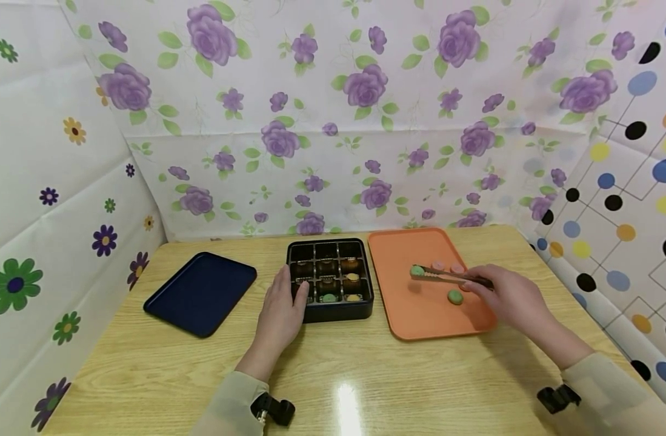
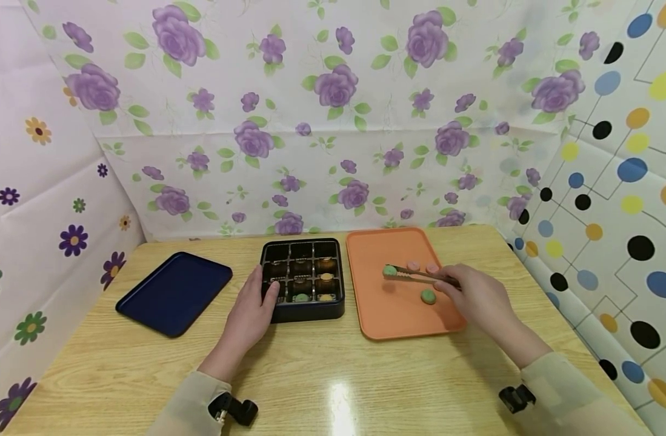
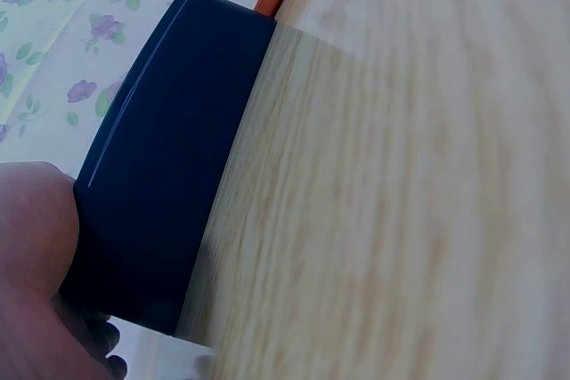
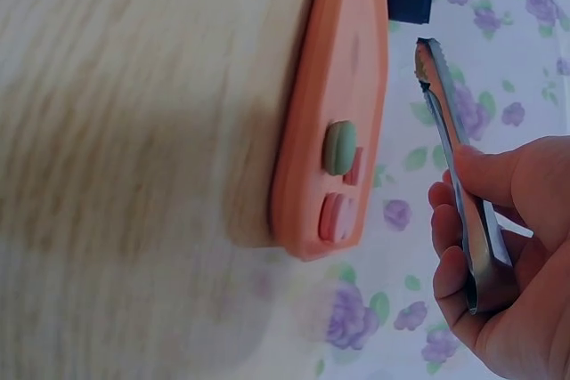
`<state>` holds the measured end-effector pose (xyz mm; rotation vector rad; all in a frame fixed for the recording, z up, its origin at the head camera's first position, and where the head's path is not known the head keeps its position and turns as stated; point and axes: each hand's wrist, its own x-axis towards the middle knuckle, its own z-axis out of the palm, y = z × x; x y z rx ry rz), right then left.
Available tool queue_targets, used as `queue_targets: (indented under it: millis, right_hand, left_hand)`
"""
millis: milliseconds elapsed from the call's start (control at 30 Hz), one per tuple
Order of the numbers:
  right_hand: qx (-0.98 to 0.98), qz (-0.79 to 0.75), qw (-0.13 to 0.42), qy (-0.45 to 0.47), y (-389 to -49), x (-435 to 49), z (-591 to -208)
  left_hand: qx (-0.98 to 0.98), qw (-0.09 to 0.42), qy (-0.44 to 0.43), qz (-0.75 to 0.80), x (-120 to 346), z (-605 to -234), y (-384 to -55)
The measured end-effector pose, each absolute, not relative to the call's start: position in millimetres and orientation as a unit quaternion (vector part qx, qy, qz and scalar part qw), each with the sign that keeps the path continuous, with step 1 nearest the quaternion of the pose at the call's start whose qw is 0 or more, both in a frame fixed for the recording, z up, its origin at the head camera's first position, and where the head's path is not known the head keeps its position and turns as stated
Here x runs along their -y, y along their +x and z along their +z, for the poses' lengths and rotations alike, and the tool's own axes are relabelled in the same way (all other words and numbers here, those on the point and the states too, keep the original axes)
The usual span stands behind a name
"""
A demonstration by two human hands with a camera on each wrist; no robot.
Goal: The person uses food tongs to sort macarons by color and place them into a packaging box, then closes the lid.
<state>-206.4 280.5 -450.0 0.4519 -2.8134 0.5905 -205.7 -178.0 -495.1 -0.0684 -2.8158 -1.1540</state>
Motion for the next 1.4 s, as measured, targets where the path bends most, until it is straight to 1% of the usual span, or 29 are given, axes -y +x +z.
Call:
queue_targets:
  millis: [567, 1100, 1400]
  right_hand:
    - [0.956, 0.223, 0.101, 0.164, -214, -252, -431]
    - [0.941, 0.233, 0.129, 0.208, -224, -211, -420]
    - [0.940, 0.239, 0.117, 0.213, -232, -186, -418]
  left_hand:
    - [0.924, 0.049, -0.020, -0.378, 177, -495, -206]
    - [0.925, 0.047, -0.019, -0.376, 178, -495, -205]
    - [0.924, 0.050, -0.019, -0.379, 178, -495, -205]
